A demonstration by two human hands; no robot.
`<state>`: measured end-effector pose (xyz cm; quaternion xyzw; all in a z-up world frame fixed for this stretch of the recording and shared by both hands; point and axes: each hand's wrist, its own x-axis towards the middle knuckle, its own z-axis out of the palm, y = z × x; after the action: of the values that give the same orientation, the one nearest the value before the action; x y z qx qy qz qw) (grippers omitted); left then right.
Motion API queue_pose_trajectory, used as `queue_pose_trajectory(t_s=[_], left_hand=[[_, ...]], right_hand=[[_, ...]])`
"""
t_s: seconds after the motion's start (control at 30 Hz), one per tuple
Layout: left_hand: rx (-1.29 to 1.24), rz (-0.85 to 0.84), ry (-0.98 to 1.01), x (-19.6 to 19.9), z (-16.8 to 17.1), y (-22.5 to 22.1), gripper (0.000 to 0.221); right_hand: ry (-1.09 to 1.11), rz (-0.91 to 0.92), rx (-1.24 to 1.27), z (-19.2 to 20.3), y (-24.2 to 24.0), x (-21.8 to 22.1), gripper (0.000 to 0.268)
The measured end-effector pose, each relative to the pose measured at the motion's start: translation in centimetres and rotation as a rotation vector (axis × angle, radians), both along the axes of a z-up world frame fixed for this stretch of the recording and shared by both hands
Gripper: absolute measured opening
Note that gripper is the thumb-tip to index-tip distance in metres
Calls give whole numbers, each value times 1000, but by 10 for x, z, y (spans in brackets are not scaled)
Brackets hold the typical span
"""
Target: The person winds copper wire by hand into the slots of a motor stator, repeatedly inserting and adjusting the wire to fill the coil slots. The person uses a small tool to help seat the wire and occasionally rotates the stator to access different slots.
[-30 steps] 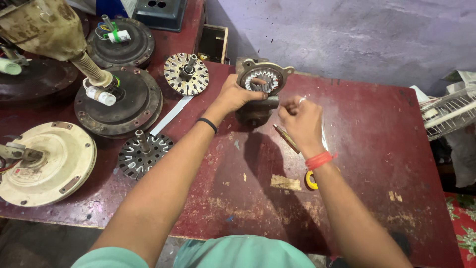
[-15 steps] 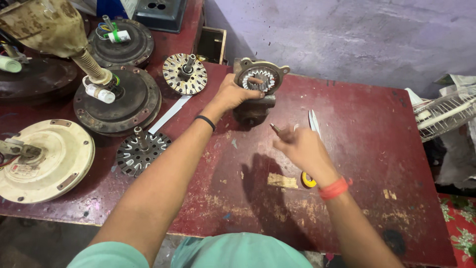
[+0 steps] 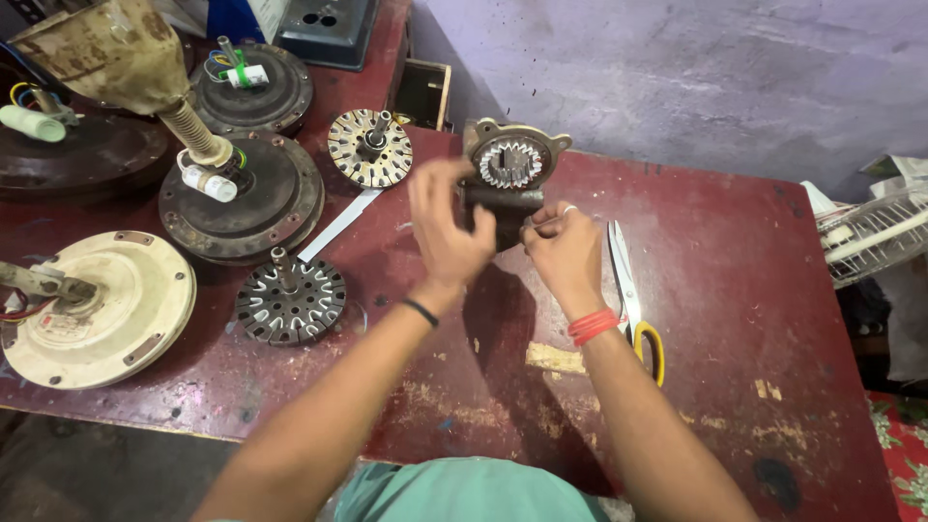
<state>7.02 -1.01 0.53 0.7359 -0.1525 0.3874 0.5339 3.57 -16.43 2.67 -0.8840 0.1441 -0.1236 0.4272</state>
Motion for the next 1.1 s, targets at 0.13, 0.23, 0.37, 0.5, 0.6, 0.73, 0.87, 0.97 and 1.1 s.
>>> queue_pose_trajectory(t_s=[0.13,0.23,0.37,0.5,0.6,0.73,0.87,0.97,1.1], left_hand=[[375,-264,-28,-19,0,-4,38],[483,-314,-84,-10,2,-7,35],[546,-304,-87,-7,-1,-9,29],[460,-297,-37,-6,-3,-13,22],[345,-301,92,-6,-1,-16,16],[183,-277,200,-8,6,-18,18],[-24,-260,343,-6,10,-19,23],[-192,-79,283,-1,4,-15,13],[-550,-163,335,49,-6,5,14]], right_hand=[[13,72,-81,-2,-7,-8,25],[88,104,30,5,-11,-19,27],[165,203,30,23,-18,-31,24],[187,243,-9,47,-18,-33,19],[63,239,-154,62,-18,-30,19],[-303,261,-261,63,-15,-13,15],[-491,200,-262,49,-10,9,12],[-630,129,-337,35,-5,18,10],[-738,62,-337,18,3,24,14]])
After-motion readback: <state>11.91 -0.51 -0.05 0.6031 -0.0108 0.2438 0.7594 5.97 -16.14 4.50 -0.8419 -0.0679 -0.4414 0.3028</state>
